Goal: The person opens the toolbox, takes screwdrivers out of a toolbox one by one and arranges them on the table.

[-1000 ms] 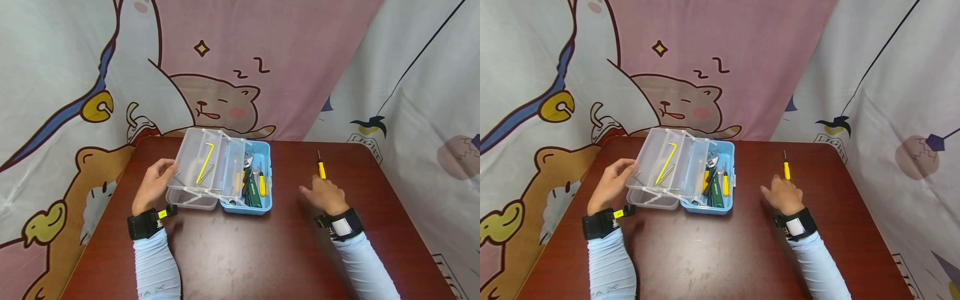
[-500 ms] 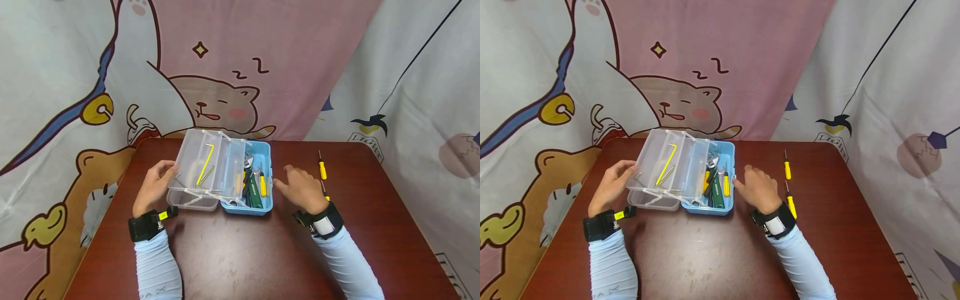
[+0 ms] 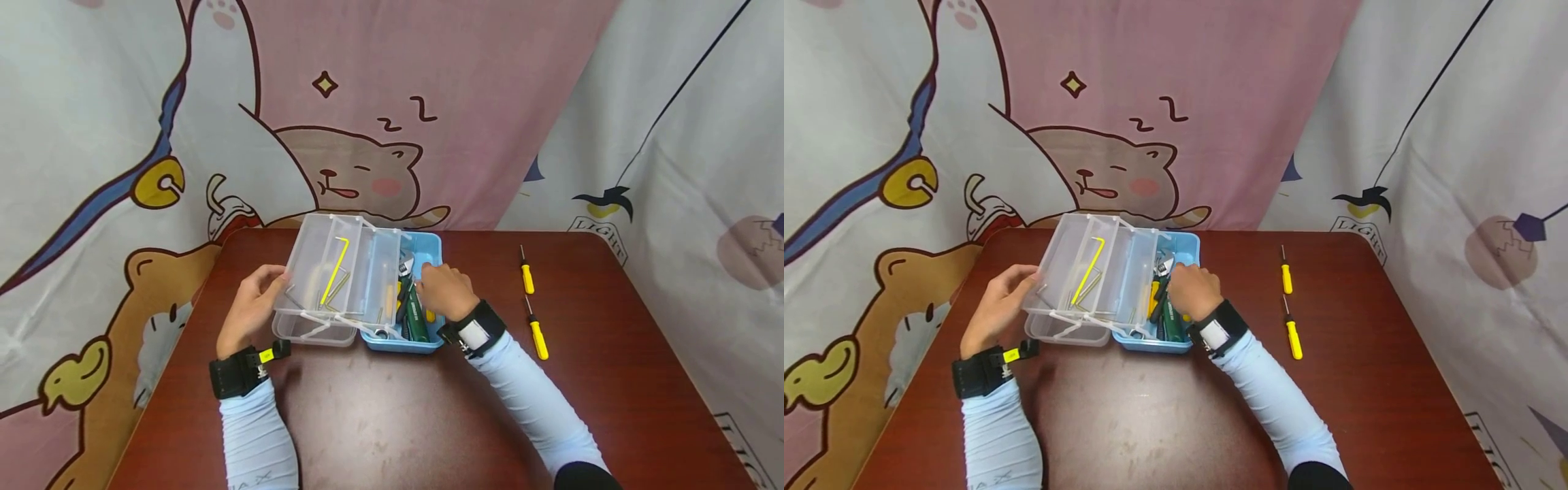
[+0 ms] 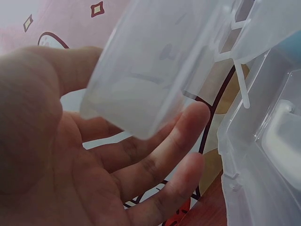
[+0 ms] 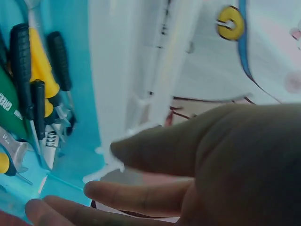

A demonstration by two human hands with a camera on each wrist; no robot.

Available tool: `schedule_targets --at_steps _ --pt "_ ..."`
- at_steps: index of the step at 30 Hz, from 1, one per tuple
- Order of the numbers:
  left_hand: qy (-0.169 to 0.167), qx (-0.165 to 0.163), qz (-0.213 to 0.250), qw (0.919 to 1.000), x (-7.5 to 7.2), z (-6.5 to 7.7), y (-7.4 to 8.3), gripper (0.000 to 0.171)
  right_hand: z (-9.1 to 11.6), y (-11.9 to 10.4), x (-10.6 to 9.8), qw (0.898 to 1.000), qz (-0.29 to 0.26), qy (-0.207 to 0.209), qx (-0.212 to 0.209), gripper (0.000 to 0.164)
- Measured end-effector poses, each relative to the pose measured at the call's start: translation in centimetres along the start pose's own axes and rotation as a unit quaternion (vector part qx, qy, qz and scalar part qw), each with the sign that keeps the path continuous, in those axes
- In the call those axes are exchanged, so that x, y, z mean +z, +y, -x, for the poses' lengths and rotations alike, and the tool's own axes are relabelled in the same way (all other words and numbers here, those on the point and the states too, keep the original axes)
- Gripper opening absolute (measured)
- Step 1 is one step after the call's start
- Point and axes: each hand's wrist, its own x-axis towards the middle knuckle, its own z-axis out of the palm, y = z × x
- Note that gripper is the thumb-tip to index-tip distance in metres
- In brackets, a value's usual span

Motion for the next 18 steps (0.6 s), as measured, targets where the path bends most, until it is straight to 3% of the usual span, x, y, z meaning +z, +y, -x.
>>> schedule_targets --at_steps 4,8,14,18 --pt "0.001 0.000 -0.001 1.0000 0.0 0.1 0.0 0.054 -1.5 -1.1 0.6 0.999 0.031 -0.026 -0.009 0.018" --pt "0.006 0.006 -0.003 1.0000 0.0 0.2 0.0 0.052 -2.8 -1.8 1.4 0.997 0.066 -0.039 -0.016 0.012" --pt "0.004 0.015 0.011 0.9998 0.2 0.3 -0.1 0.050 -3.8 -1.8 3.3 0.982 0.165 -0.089 -0.017 0.010" --pt "0.006 0.017 0.011 0.9998 0.2 0.2 0.0 0.050 -4.3 -1.8 4.0 0.975 0.195 -0.103 -0.025 0.010"
